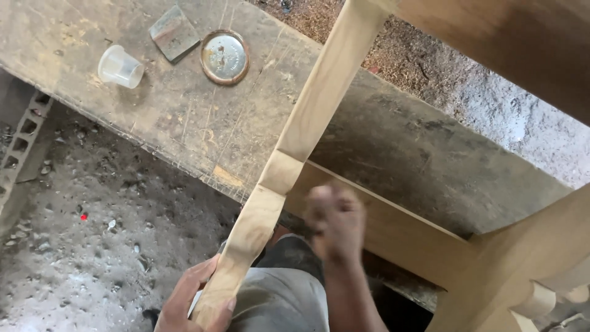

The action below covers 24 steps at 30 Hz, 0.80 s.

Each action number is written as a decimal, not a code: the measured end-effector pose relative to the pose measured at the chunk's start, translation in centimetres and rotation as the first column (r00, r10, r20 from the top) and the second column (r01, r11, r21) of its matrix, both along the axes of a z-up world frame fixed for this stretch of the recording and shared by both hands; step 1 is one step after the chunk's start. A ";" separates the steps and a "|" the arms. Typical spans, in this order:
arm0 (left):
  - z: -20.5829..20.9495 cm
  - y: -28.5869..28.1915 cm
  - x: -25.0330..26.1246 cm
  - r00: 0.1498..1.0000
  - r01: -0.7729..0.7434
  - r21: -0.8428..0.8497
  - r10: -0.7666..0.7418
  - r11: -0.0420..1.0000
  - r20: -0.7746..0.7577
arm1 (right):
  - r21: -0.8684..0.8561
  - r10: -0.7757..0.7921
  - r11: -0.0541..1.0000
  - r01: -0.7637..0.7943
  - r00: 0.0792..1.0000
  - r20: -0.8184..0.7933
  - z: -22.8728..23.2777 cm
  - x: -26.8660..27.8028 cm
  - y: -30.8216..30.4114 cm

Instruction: Sanding the surfaces and edges of a wooden furniture frame using a piece of sandpaper.

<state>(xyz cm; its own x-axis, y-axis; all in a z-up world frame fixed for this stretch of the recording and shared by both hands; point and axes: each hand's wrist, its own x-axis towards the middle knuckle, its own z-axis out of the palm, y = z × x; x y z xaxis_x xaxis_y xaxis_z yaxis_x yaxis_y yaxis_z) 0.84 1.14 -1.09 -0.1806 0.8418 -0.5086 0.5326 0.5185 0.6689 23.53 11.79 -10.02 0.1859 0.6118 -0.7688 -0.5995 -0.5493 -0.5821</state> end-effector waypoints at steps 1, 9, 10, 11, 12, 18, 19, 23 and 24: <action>-0.1 -0.2 -0.2 1.000 0.011 0.014 -0.011 1.000 -0.010 | 0.161 -0.095 0.982 0.095 0.995 -0.004 -0.2 0.9 0.0; -0.1 0.3 1.1 0.999 0.038 0.279 -0.028 0.960 -0.038 | 0.327 -0.091 0.937 -0.118 0.825 0.558 1.1 -2.9 2.9; 0.4 0.8 1.5 0.998 -0.004 0.214 0.018 0.977 -0.063 | 0.345 -0.168 0.938 -0.022 0.843 0.511 1.0 -3.6 4.4; 1.0 1.1 2.0 0.995 -0.040 0.133 0.052 0.990 -0.084 | 0.344 -0.245 0.936 0.078 0.845 0.475 0.9 -3.9 5.4; -0.2 -0.3 0.5 0.997 -0.026 0.110 0.033 0.994 -0.067 | 0.324 -0.248 0.942 0.088 0.832 0.496 0.4 -4.1 3.7; 0.0 -0.4 0.8 0.992 -0.001 -0.023 -0.002 1.000 -0.126 | 0.279 0.045 0.929 -0.243 0.822 0.567 1.5 -2.9 0.7; 1.1 0.5 1.5 0.993 -0.017 -0.038 0.013 0.999 -0.115 | 0.286 0.069 0.922 -0.263 0.835 0.546 2.1 -2.2 0.8; 2.1 1.6 2.6 0.991 -0.011 0.052 0.017 0.999 -0.130 | 0.146 0.105 0.903 -0.405 0.537 0.837 2.3 3.3 -1.2; 1.7 1.2 2.3 0.992 -0.014 0.048 0.020 0.999 -0.126 | 0.141 0.110 0.902 -0.408 0.533 0.839 1.5 6.0 -2.5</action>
